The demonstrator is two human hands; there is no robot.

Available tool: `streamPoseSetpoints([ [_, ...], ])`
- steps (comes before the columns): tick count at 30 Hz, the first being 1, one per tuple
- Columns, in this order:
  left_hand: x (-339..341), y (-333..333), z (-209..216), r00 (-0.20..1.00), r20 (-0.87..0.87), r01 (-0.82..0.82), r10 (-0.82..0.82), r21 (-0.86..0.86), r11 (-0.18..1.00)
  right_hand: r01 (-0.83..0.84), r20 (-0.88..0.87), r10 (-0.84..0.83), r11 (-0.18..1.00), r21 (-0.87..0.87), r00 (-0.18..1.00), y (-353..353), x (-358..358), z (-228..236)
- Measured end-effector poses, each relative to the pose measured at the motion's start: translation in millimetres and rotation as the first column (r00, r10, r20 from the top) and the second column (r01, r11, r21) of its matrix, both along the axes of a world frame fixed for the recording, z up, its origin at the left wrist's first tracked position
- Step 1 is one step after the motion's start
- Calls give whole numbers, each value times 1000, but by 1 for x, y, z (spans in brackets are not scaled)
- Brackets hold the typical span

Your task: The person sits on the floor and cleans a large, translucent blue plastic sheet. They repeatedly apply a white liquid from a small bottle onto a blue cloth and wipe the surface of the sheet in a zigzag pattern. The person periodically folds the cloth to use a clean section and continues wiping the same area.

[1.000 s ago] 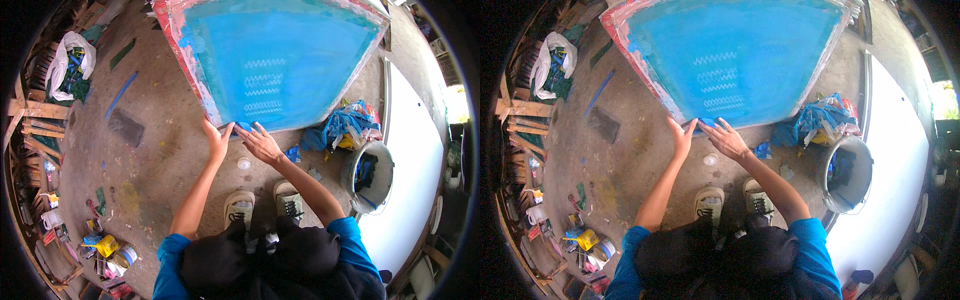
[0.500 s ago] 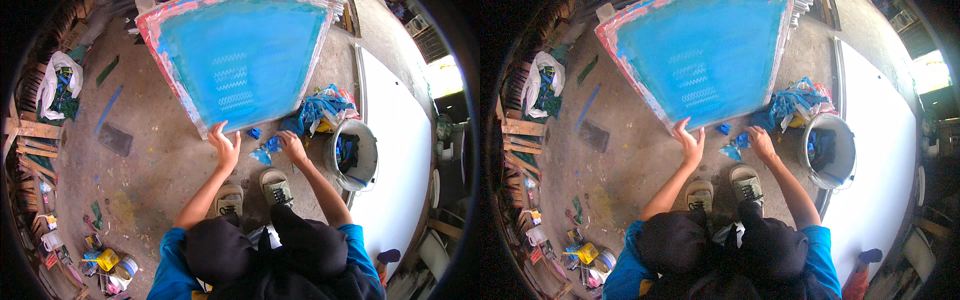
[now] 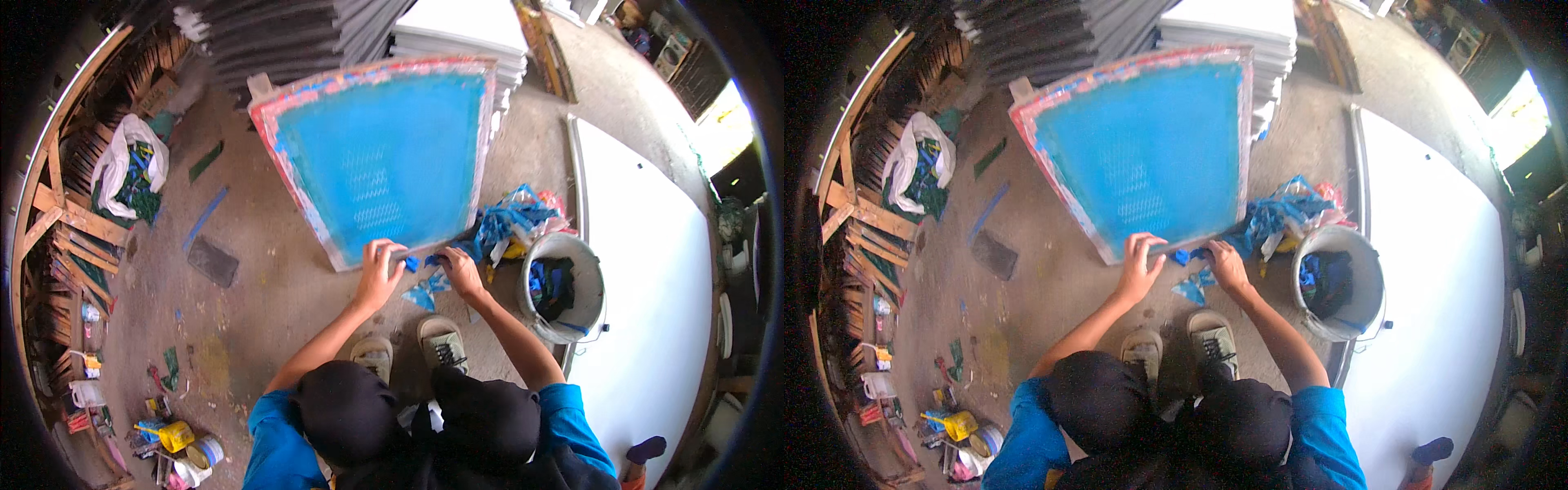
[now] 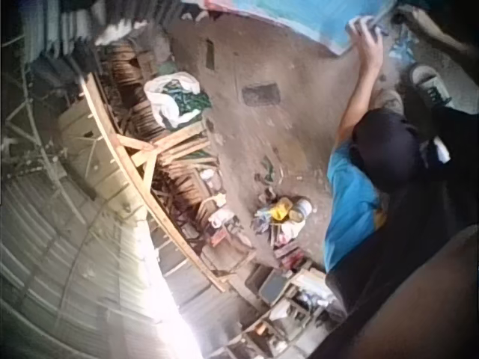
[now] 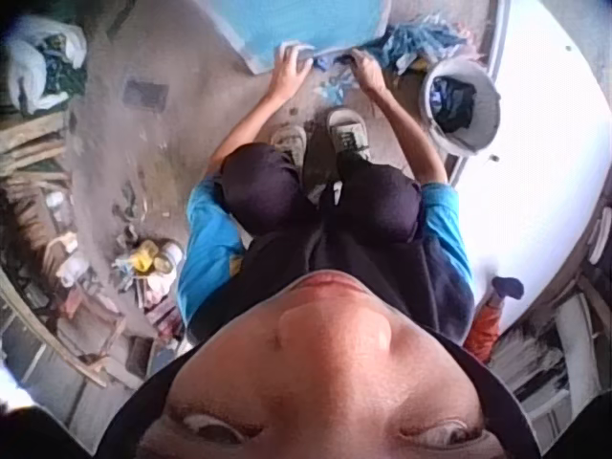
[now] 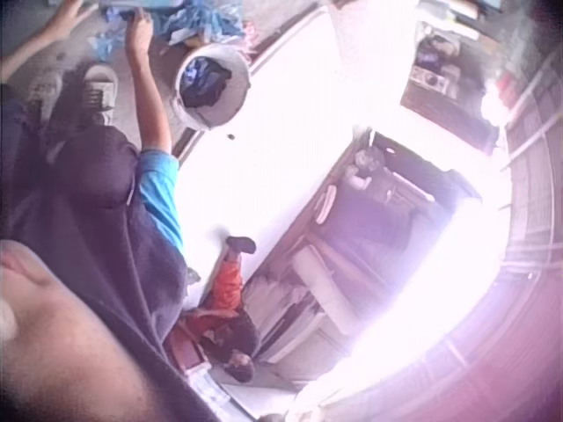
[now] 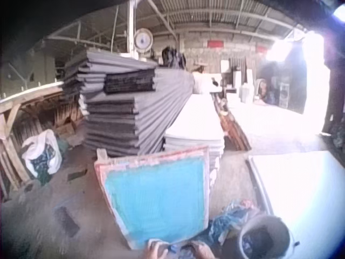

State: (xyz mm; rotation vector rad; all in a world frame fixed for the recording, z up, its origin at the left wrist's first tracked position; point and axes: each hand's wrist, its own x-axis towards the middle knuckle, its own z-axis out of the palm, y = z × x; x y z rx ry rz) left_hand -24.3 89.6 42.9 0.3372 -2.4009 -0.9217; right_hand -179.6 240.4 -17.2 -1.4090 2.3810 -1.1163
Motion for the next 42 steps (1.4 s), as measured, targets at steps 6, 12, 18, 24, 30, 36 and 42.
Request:
streamPoseSetpoints([
  [6, -13, -1, 103, 961, -51, 274, -271, 72, 959, -5, 64, 22, 965, -261, 998, -15, 12, 150],
  [12, -2, 5, 159, 976, -72, 219, -207, 308, 926, -36, 93, 78, 921, -387, 993, -17, 36, 202],
  [18, 15, -6, 143, 994, -39, 109, -101, 383, 917, -69, 328, 228, 900, -431, 917, -29, 52, 187],
  [24, 26, -24, 79, 996, 5, 77, -84, 365, 928, -68, 358, 187, 945, -319, 915, -49, 44, 132],
  [30, 55, -71, -13, 944, 311, -194, 110, 254, 948, 263, 335, -182, 941, -215, 924, -60, 36, 46],
  [36, 68, -98, -51, 871, 256, -461, 419, 132, 878, 390, 203, -344, 883, -262, 917, -72, 30, -13],
  [42, 46, -130, -38, 908, 39, -407, 417, 312, 858, 392, 272, -306, 846, -363, 912, -110, 44, -8],
])
